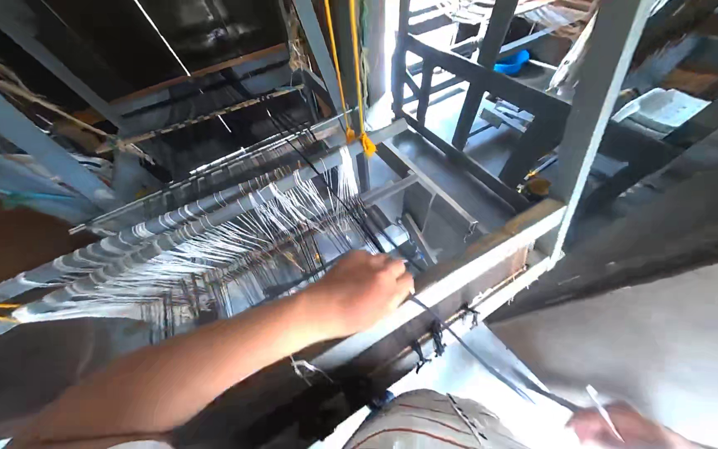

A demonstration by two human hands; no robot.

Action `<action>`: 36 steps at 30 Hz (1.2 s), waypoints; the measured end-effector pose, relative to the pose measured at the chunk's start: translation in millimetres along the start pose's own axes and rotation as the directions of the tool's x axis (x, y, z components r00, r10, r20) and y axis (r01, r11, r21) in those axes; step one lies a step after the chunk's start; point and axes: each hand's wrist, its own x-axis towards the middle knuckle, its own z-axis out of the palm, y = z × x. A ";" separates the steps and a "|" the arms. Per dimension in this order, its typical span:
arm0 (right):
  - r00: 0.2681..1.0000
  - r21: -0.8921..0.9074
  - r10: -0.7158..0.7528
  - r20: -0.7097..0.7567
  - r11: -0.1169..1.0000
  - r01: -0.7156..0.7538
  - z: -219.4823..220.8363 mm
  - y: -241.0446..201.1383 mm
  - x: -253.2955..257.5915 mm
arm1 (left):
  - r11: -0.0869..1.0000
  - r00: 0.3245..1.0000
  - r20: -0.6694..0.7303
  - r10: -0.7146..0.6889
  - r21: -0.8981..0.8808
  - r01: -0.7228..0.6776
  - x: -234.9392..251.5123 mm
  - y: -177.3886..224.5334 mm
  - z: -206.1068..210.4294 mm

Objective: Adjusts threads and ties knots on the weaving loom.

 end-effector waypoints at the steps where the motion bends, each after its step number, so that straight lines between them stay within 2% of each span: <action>1: 0.981 -0.025 0.148 -0.123 0.988 -0.153 -4.2 42.9 -0.7 | 0.999 0.999 -0.009 0.043 -0.018 -0.043 0.1 22.1 3.2; 3: 0.843 -0.183 0.420 -0.335 0.849 -0.496 -11.9 116.5 -1.2 | 0.994 0.996 0.009 0.091 -0.059 -0.090 -1.4 61.0 14.4; 5: 0.756 -0.242 0.533 -0.379 0.732 -0.637 -14.5 172.6 -9.9 | 0.989 0.995 0.045 0.086 -0.123 -0.080 -5.1 94.3 37.5; 7: 0.734 -0.234 0.573 -0.365 0.706 -0.668 -11.1 198.4 -19.7 | 0.982 0.997 0.057 0.041 -0.188 -0.030 -9.1 122.7 69.7; 12: 0.772 -0.268 0.554 -0.310 0.728 -0.631 -0.9 256.9 -25.3 | 0.920 0.988 0.119 -0.103 -0.367 0.140 -15.2 166.5 146.8; 15: 0.772 -0.343 0.598 -0.215 0.694 -0.633 4.6 259.0 -17.5 | 0.859 0.965 0.128 -0.230 -0.438 0.263 -23.1 178.8 187.2; 16: 0.772 -0.354 0.604 -0.198 0.690 -0.631 6.6 255.9 -14.2 | 0.818 0.950 0.173 -0.262 -0.483 0.313 -26.3 180.1 197.4; 20: 0.789 -0.355 0.588 -0.179 0.709 -0.609 9.9 244.9 -4.9 | 0.558 0.854 0.410 -0.321 -0.646 0.520 -36.3 184.4 242.3; 22: 0.796 -0.329 0.569 -0.206 0.726 -0.604 8.8 236.5 -1.8 | 0.453 0.840 0.455 -0.295 -0.708 0.542 -45.7 182.5 279.7; 24: 0.787 -0.288 0.554 -0.272 0.733 -0.616 9.1 227.9 -1.5 | 0.452 0.860 0.417 -0.293 -0.732 0.509 -70.8 182.2 341.5; 25: 0.780 -0.270 0.546 -0.306 0.736 -0.621 9.4 223.4 -1.0 | 0.451 0.829 0.495 -0.260 -0.696 0.558 -79.7 180.4 358.5; 27: 0.770 -0.252 0.534 -0.350 0.738 -0.626 7.2 214.9 -2.0 | 0.448 0.657 0.746 -0.110 -0.553 0.703 -78.1 173.0 352.6; 28: 0.770 -0.253 0.512 -0.381 0.743 -0.620 3.9 211.8 -4.6 | 0.441 0.570 0.820 -0.053 -0.493 0.750 -70.7 169.1 340.8; 30: 0.747 -0.215 0.469 -0.471 0.760 -0.613 -3.7 202.1 -15.1 | 0.384 0.454 0.891 -0.013 -0.415 0.825 -58.9 164.4 328.9; 31: 0.717 -0.167 0.464 -0.521 0.768 -0.618 -6.8 196.1 -22.1 | 0.360 0.421 0.907 -0.016 -0.387 0.849 -59.7 164.0 334.2; 32: 0.683 -0.106 0.476 -0.554 0.773 -0.625 -11.3 189.5 -27.6 | 0.366 0.405 0.914 -0.031 -0.367 0.855 -63.9 163.9 347.9; 34: 0.646 -0.013 0.524 -0.555 0.771 -0.636 -24.8 175.1 -33.4 | 0.405 0.452 0.889 -0.078 -0.386 0.829 -83.2 162.3 400.8; 36: 0.664 -0.010 0.557 -0.498 0.762 -0.647 -38.7 163.7 -35.9 | 0.394 0.486 0.869 -0.094 -0.416 0.820 -94.6 160.2 438.5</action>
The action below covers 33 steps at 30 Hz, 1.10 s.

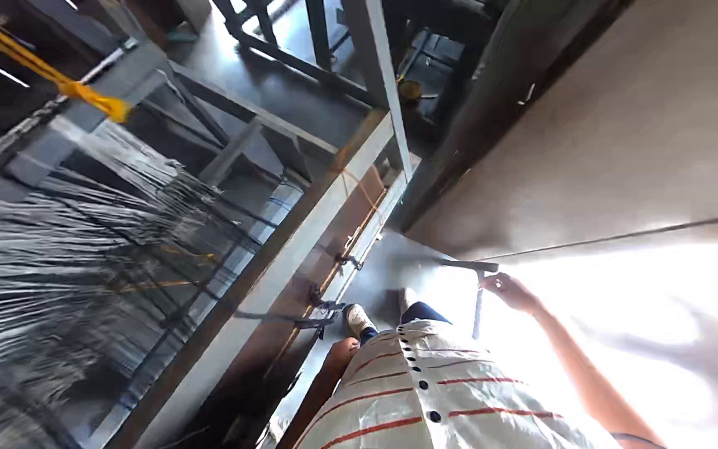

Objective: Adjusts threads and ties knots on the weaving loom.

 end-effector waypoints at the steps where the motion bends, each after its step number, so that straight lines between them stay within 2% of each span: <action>1: 0.999 -0.023 0.005 0.037 1.000 -0.004 -6.4 -1.5 3.4 | 1.000 1.000 -0.008 0.002 -0.008 -0.002 8.9 -7.1 3.7; 3: 0.993 -0.109 0.027 0.117 0.994 -0.014 -18.3 -7.2 17.7 | 1.000 0.999 -0.047 0.012 -0.008 -0.012 25.8 -20.4 11.1; 6: 0.969 -0.223 -0.018 0.245 0.972 0.074 -37.0 -17.6 56.6 | 1.000 0.994 -0.107 0.000 -0.027 -0.003 38.8 -23.3 13.6; 9: 0.945 -0.297 -0.052 0.323 0.943 0.153 -62.2 -43.4 98.1 | 0.981 0.979 -0.089 -0.185 -0.077 0.178 35.6 22.4 -1.8; 12: 0.907 -0.395 -0.105 0.409 0.875 0.280 -86.7 -74.7 149.9 | 0.930 0.938 -0.042 -0.343 -0.154 0.333 17.8 107.3 -24.2; 14: 0.844 -0.415 -0.160 0.511 0.815 0.405 -97.9 -91.8 188.0 | 0.924 0.935 -0.067 -0.348 -0.190 0.330 25.9 139.6 -19.5; 17: 0.794 -0.468 -0.139 0.592 0.742 0.479 -114.6 -111.9 230.5 | 0.915 0.907 -0.215 -0.362 -0.267 0.302 43.9 177.7 0.7; 19: 0.796 -0.487 -0.124 0.592 0.732 0.477 -119.4 -119.5 252.0 | 0.890 0.854 -0.349 -0.386 -0.383 0.246 49.9 192.0 11.6; 21: 0.799 -0.436 -0.124 0.588 0.783 0.443 -117.7 -126.1 256.8 | 0.830 0.779 -0.458 -0.429 -0.540 0.139 49.2 204.3 22.7; 23: 0.804 -0.373 -0.155 0.575 0.824 0.426 -120.0 -130.3 261.4 | 0.714 0.733 -0.428 -0.529 -0.691 0.111 47.2 217.2 28.1; 24: 0.811 -0.361 -0.170 0.560 0.831 0.423 -123.6 -129.2 267.9 | 0.658 0.740 -0.377 -0.557 -0.743 0.117 47.0 222.2 31.3; 26: 0.827 -0.354 -0.183 0.532 0.839 0.413 -135.4 -123.9 283.0 | 0.615 0.780 -0.277 -0.561 -0.770 0.169 48.4 227.9 38.0; 29: 0.869 -0.306 -0.199 0.453 0.881 0.361 -170.2 -127.0 297.2 | 0.656 0.826 -0.192 -0.530 -0.711 0.255 62.6 219.8 31.1; 33: 0.920 -0.318 -0.212 0.330 0.893 0.320 -230.8 -108.8 330.7 | 0.729 0.857 -0.218 -0.468 -0.644 0.234 87.1 208.7 10.5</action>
